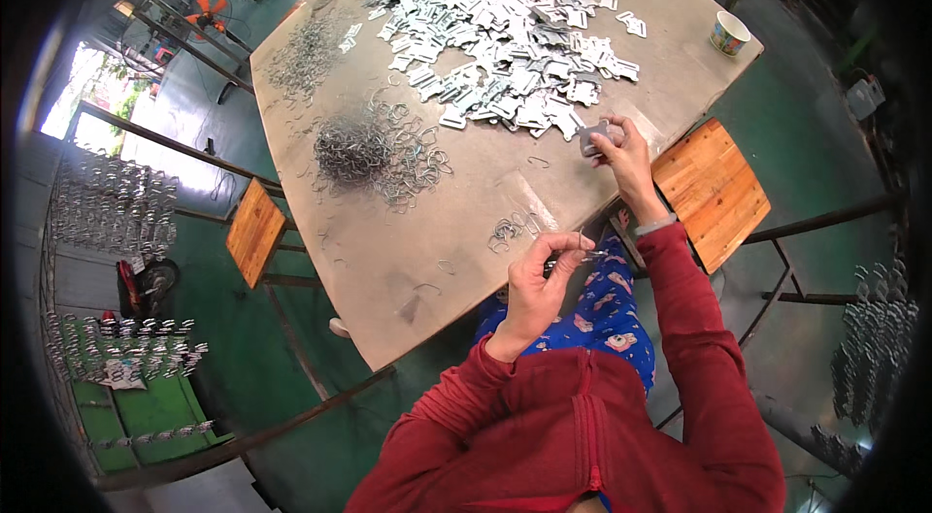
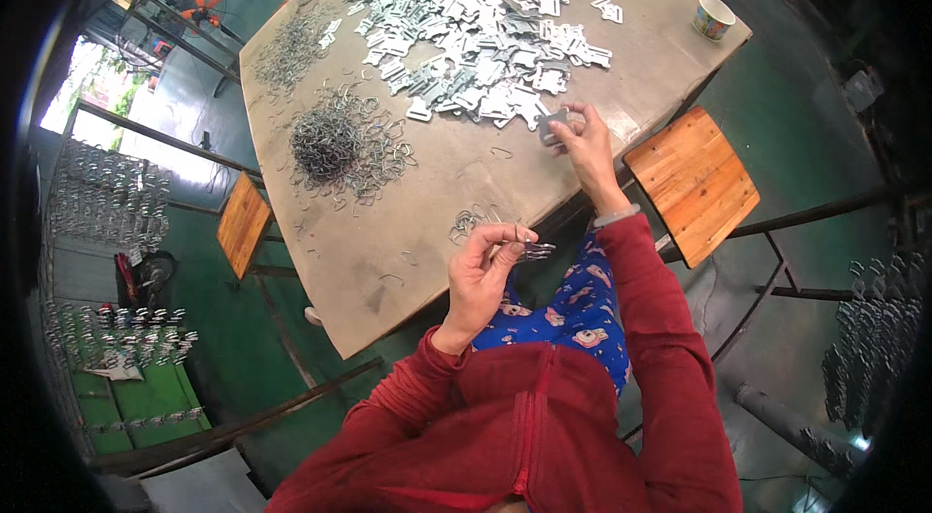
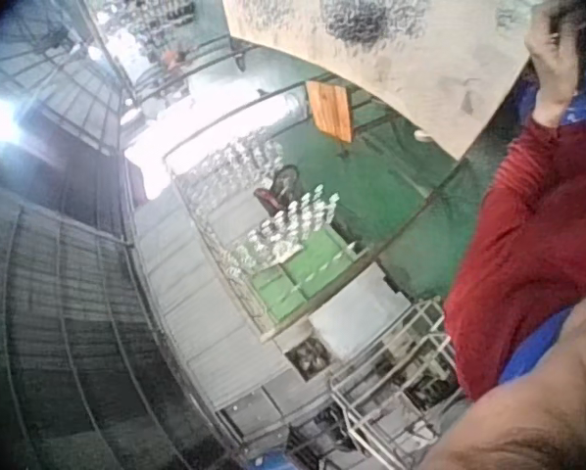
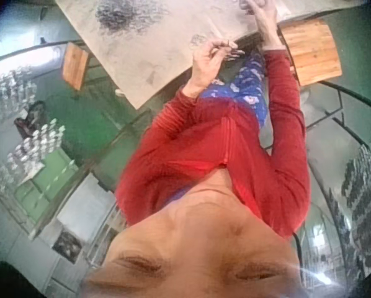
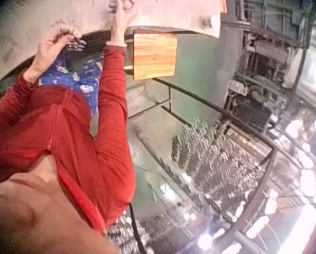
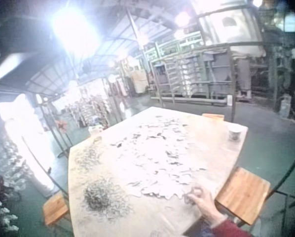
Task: The person picks up metal clips and attaches one clip to each metal plate before hanging the assembled parts onto a metal rack.
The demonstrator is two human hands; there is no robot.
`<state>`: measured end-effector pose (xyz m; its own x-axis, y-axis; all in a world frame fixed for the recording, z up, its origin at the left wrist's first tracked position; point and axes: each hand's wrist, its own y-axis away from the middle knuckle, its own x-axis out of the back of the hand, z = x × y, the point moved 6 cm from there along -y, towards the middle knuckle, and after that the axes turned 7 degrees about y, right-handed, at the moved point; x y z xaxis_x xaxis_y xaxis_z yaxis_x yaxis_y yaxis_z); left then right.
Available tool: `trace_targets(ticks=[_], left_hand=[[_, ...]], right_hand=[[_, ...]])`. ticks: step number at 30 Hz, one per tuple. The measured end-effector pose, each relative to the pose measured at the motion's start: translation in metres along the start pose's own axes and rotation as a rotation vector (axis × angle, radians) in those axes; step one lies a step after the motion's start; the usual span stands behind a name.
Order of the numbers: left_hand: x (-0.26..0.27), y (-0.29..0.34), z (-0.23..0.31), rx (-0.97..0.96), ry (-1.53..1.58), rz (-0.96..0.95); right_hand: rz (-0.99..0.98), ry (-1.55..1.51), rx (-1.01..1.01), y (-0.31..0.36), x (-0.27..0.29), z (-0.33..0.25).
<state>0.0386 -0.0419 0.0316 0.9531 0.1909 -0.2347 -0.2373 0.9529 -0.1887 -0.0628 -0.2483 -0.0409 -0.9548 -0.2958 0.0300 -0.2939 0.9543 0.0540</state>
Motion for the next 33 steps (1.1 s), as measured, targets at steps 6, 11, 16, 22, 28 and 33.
trace_targets(ticks=[6,11,16,22,28,33], left_hand=[[0.0,-0.002,-0.013,-0.026,-0.059,-0.021],[-0.004,-0.006,-0.025,-0.006,-0.055,0.006],[-0.007,-0.005,-0.022,-0.013,-0.134,0.002],[-0.003,-0.003,-0.01,-0.123,-0.362,-0.015],[0.072,-0.007,0.009,-0.264,-0.609,0.271],[0.244,-0.019,0.009,0.05,-1.257,0.631]], right_hand=[[-0.233,-0.238,-0.094,0.063,-0.008,-0.041],[-0.134,-0.178,-0.109,0.094,-0.007,-0.071],[-0.141,-0.201,-0.109,0.106,-0.011,-0.082],[-0.041,-0.063,-0.05,0.115,-0.012,-0.089],[-0.099,0.034,0.197,0.13,-0.019,-0.108],[-0.133,0.075,0.24,0.133,-0.02,-0.113]])
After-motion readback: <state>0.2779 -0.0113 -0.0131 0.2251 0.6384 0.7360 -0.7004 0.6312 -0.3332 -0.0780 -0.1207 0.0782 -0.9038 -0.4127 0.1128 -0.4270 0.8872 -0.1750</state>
